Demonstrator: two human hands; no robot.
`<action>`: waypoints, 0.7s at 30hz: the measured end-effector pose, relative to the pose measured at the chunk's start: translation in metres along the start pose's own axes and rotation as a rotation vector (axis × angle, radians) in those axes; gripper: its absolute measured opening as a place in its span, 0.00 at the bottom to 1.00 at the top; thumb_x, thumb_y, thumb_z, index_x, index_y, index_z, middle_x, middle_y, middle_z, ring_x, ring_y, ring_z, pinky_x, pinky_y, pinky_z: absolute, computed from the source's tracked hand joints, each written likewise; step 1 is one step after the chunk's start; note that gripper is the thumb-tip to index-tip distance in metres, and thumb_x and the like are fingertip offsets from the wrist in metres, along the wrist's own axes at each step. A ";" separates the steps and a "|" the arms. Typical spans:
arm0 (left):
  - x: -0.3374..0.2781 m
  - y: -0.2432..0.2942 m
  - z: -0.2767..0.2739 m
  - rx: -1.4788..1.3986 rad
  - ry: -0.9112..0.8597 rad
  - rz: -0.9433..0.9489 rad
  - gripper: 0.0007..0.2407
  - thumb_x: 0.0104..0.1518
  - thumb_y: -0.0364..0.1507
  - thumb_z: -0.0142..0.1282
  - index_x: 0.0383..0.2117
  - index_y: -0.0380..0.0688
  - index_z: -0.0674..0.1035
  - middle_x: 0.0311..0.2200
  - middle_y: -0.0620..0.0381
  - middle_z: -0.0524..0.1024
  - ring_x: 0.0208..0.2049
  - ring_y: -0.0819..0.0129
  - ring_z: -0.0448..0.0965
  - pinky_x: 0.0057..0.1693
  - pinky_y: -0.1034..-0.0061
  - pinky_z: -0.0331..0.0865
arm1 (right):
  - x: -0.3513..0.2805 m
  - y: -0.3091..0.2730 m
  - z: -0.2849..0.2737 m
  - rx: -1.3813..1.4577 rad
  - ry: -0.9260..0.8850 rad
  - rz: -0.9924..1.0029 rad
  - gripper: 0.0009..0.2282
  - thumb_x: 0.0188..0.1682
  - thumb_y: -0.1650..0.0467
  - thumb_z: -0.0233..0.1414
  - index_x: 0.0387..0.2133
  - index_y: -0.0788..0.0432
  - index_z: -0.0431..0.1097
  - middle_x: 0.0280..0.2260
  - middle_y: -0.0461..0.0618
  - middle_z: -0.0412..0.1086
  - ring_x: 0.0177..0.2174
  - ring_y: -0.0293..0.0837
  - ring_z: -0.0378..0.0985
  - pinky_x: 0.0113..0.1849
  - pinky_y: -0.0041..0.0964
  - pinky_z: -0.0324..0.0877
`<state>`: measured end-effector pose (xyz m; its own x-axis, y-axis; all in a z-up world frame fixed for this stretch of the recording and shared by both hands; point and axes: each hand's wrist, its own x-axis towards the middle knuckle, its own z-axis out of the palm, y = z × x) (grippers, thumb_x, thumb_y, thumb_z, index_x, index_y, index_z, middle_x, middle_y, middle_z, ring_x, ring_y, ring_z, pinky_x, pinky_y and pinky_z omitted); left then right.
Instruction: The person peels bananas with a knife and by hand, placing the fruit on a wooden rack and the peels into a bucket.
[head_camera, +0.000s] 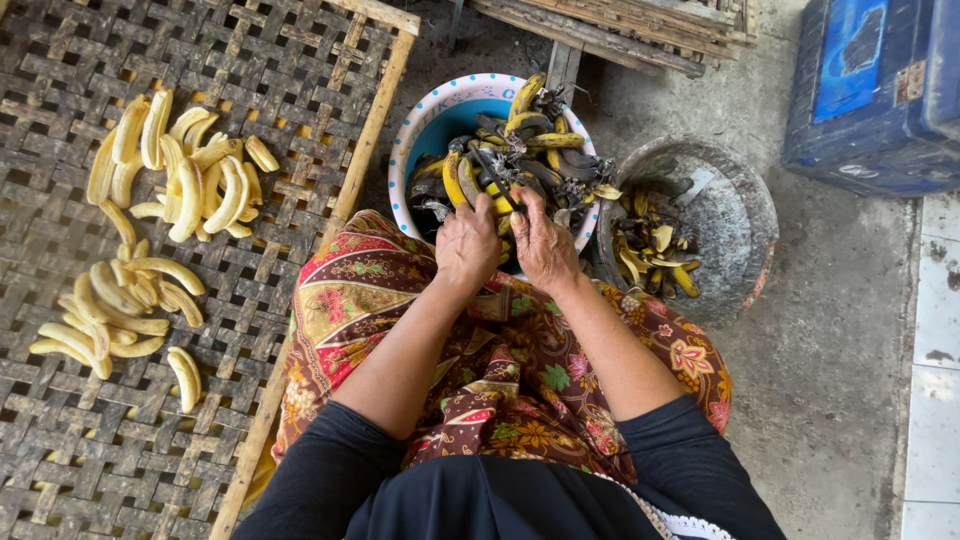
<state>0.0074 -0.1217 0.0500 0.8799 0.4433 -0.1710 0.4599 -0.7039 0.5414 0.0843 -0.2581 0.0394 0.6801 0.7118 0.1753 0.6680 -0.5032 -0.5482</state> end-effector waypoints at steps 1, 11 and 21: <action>0.001 0.000 0.001 0.030 0.041 0.015 0.14 0.57 0.26 0.52 0.49 0.43 0.70 0.38 0.37 0.75 0.40 0.43 0.79 0.45 0.53 0.74 | 0.000 0.004 0.006 0.059 -0.015 0.065 0.16 0.62 0.62 0.37 0.60 0.54 0.53 0.52 0.57 0.74 0.37 0.63 0.82 0.43 0.58 0.74; 0.000 -0.012 0.006 -0.335 0.344 0.372 0.18 0.56 0.25 0.62 0.53 0.42 0.73 0.40 0.42 0.77 0.41 0.44 0.79 0.46 0.56 0.74 | 0.018 0.021 0.010 1.241 -0.043 0.455 0.20 0.57 0.51 0.44 0.42 0.54 0.66 0.19 0.45 0.61 0.13 0.36 0.61 0.16 0.31 0.59; -0.019 -0.008 -0.023 -1.548 0.348 0.351 0.13 0.64 0.26 0.60 0.54 0.45 0.75 0.52 0.57 0.77 0.52 0.67 0.78 0.56 0.71 0.78 | 0.012 0.039 -0.031 0.929 0.139 0.676 0.21 0.57 0.51 0.42 0.40 0.57 0.62 0.19 0.42 0.65 0.14 0.35 0.65 0.14 0.33 0.64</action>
<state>-0.0156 -0.1118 0.0684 0.7432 0.6382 0.2009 -0.4894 0.3138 0.8136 0.1279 -0.2848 0.0453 0.8797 0.3458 -0.3265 -0.2853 -0.1657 -0.9440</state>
